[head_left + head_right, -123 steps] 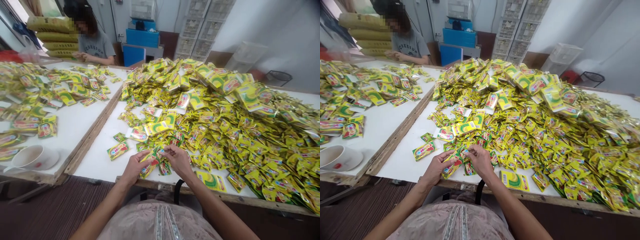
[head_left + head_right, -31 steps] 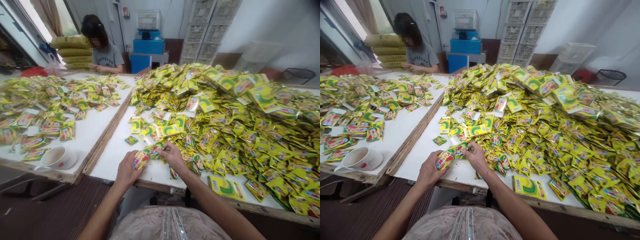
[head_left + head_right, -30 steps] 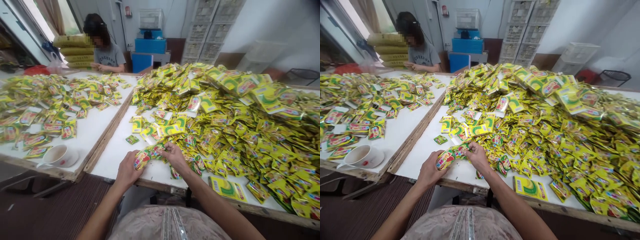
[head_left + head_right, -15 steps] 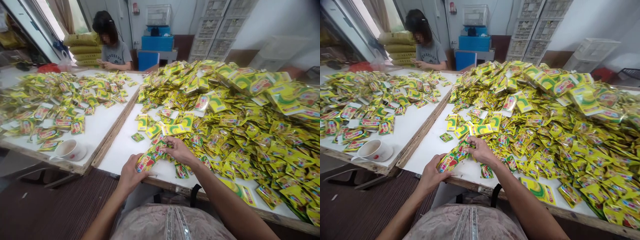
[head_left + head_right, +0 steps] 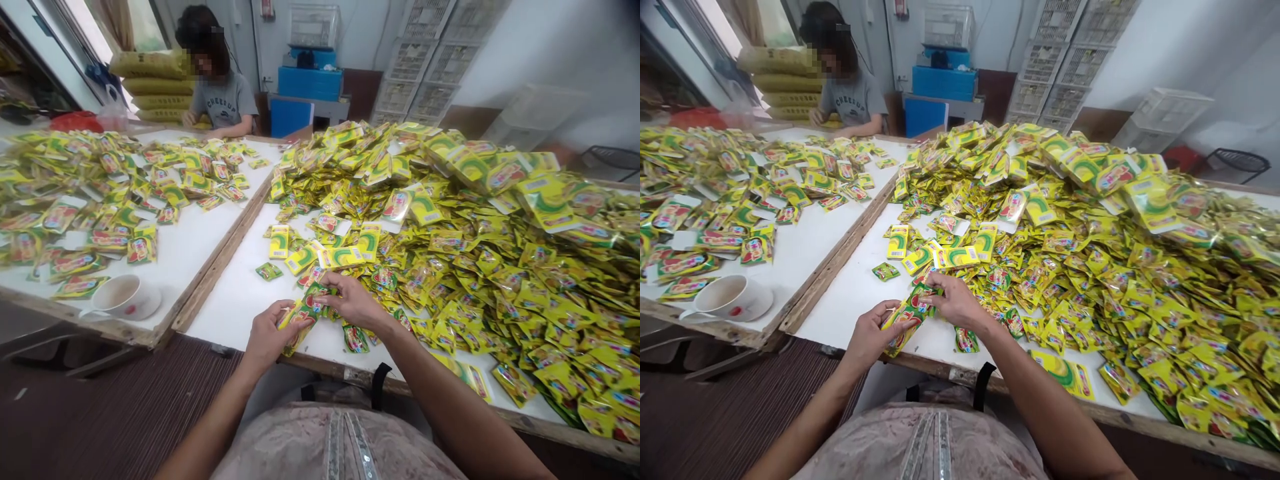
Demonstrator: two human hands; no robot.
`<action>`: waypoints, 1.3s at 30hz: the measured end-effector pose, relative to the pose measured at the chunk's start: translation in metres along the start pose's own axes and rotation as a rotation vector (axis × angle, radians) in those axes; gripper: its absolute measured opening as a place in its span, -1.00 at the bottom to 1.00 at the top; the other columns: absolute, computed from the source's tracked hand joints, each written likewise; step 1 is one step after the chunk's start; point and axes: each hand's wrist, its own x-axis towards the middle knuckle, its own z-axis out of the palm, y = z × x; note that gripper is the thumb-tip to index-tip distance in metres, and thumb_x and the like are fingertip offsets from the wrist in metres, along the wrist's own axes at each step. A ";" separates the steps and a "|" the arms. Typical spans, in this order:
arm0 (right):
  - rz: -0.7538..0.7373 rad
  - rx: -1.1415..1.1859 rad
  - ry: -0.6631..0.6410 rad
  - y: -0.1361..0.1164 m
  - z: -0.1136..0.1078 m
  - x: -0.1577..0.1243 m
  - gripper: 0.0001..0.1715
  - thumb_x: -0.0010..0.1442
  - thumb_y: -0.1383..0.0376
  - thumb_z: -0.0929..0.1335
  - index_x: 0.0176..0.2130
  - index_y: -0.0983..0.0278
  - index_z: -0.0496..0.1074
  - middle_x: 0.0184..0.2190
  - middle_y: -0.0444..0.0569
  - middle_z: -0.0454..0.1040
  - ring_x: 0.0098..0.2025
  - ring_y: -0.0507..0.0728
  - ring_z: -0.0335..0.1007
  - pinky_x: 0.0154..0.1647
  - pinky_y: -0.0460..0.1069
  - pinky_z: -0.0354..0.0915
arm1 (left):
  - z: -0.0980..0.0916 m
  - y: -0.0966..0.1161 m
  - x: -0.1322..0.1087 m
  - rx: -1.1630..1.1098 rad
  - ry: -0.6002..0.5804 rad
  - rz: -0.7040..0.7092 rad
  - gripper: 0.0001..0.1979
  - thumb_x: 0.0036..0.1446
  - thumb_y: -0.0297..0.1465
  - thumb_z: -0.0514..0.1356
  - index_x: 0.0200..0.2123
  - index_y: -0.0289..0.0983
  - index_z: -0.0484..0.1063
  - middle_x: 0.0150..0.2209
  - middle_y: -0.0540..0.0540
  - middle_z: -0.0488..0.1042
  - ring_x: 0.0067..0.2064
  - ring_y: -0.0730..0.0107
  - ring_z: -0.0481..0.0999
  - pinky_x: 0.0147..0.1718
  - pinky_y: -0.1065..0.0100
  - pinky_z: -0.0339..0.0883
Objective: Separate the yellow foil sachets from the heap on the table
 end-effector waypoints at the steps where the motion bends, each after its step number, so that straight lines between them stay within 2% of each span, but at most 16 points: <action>1: -0.008 -0.027 -0.006 -0.001 -0.002 0.000 -0.82 0.06 0.20 0.34 -0.42 0.26 0.29 -0.49 -0.18 0.25 -0.41 0.02 0.15 -0.41 -0.10 0.09 | 0.001 0.001 0.001 -0.037 -0.029 -0.033 -0.54 -0.22 -0.24 0.37 -0.21 -0.29 0.40 -0.37 -0.05 0.57 -0.38 0.31 0.52 -0.39 0.38 0.37; 5: 0.023 -0.083 0.056 -0.001 -0.002 0.001 -0.80 0.04 0.18 0.36 -0.43 0.26 0.32 -0.56 -0.21 0.23 -0.49 0.00 0.11 -0.48 -0.12 0.05 | 0.004 0.004 0.003 -0.077 -0.076 -0.004 -0.59 -0.19 -0.26 0.36 -0.22 -0.31 0.47 -0.29 -0.07 0.58 -0.30 0.29 0.53 -0.30 0.38 0.37; 9: 0.087 -0.052 0.253 -0.002 0.009 0.000 -0.73 0.00 0.12 0.39 -0.48 0.26 0.32 -0.63 -0.23 0.20 -0.57 -0.01 0.08 -0.53 -0.11 0.03 | 0.007 0.004 0.004 -0.117 -0.098 0.036 -0.57 -0.17 -0.31 0.36 -0.17 -0.29 0.46 -0.24 -0.08 0.57 -0.27 0.32 0.53 -0.28 0.40 0.37; 12: -0.030 -0.128 0.345 -0.003 0.019 -0.005 -0.79 0.02 0.19 0.40 -0.50 0.26 0.35 -0.55 -0.15 0.33 -0.46 0.04 0.22 -0.42 -0.07 0.14 | 0.006 0.003 0.005 -0.137 -0.100 0.029 -0.56 -0.19 -0.32 0.37 -0.18 -0.31 0.46 -0.27 -0.10 0.58 -0.29 0.31 0.53 -0.28 0.39 0.38; 15: -0.140 -0.177 0.298 -0.003 0.022 -0.014 -0.86 0.06 0.24 0.38 -0.47 0.25 0.41 -0.42 -0.05 0.42 -0.30 0.11 0.30 -0.26 -0.02 0.20 | 0.006 0.000 0.006 -0.211 -0.079 -0.001 -0.54 -0.18 -0.30 0.37 -0.16 -0.32 0.45 -0.28 -0.11 0.58 -0.29 0.28 0.54 -0.26 0.35 0.40; 19: -0.078 -0.203 0.323 0.003 0.021 -0.021 -0.85 0.11 0.21 0.36 -0.39 0.22 0.51 -0.31 0.02 0.45 -0.09 0.19 0.27 -0.10 0.07 0.19 | 0.005 -0.003 0.006 -0.264 -0.078 -0.039 -0.52 -0.18 -0.29 0.37 -0.13 -0.31 0.45 -0.25 -0.13 0.58 -0.27 0.24 0.55 -0.24 0.31 0.41; 21: -0.044 -0.223 0.318 0.007 0.024 -0.024 -0.82 0.12 0.21 0.35 -0.40 0.22 0.52 -0.28 0.03 0.45 -0.06 0.20 0.27 -0.05 0.11 0.15 | 0.005 -0.004 0.006 -0.247 -0.072 -0.036 -0.52 -0.19 -0.29 0.37 -0.14 -0.31 0.46 -0.25 -0.13 0.58 -0.26 0.24 0.55 -0.23 0.31 0.40; 25: 0.002 -0.169 0.168 0.010 0.035 -0.032 -0.75 0.19 0.21 0.28 -0.39 0.20 0.52 -0.26 -0.01 0.47 -0.06 0.17 0.30 -0.03 0.12 0.11 | 0.005 -0.005 0.005 -0.201 -0.079 -0.050 -0.58 -0.20 -0.28 0.37 -0.21 -0.31 0.49 -0.27 -0.11 0.59 -0.29 0.26 0.55 -0.25 0.35 0.39; 29: 0.037 -0.100 0.188 0.004 0.043 -0.037 -0.79 0.14 0.16 0.34 -0.28 0.20 0.49 -0.16 -0.01 0.49 0.03 0.19 0.29 0.05 0.13 0.08 | 0.006 -0.007 0.003 -0.197 -0.095 -0.111 -0.60 -0.19 -0.28 0.36 -0.23 -0.31 0.50 -0.36 -0.08 0.59 -0.38 0.32 0.54 -0.37 0.41 0.37; 34: 0.062 -0.029 0.066 0.003 0.052 -0.031 -0.79 0.12 0.14 0.35 -0.43 0.21 0.48 -0.34 -0.05 0.53 0.09 0.23 0.27 0.12 0.20 -0.03 | 0.008 -0.001 0.002 -0.298 -0.131 -0.205 -0.61 -0.19 -0.27 0.36 -0.25 -0.32 0.49 -0.41 -0.07 0.57 -0.43 0.38 0.51 -0.41 0.44 0.35; 36: 0.105 0.076 0.125 0.008 0.053 -0.028 -0.79 0.10 0.16 0.36 -0.44 0.23 0.47 -0.36 -0.06 0.52 0.00 0.22 0.35 0.06 0.16 0.09 | 0.007 0.005 0.003 -0.323 -0.177 -0.237 -0.58 -0.17 -0.23 0.34 -0.21 -0.31 0.48 -0.37 -0.09 0.57 -0.41 0.36 0.51 -0.38 0.40 0.36; 39: 0.178 0.130 0.282 0.014 0.052 -0.025 -0.87 0.06 0.23 0.37 -0.42 0.26 0.46 -0.24 -0.01 0.50 -0.08 0.18 0.39 -0.05 0.08 0.21 | 0.007 0.013 0.005 -0.228 -0.238 -0.242 -0.52 -0.20 -0.24 0.36 -0.16 -0.31 0.46 -0.36 -0.10 0.56 -0.39 0.35 0.50 -0.38 0.40 0.35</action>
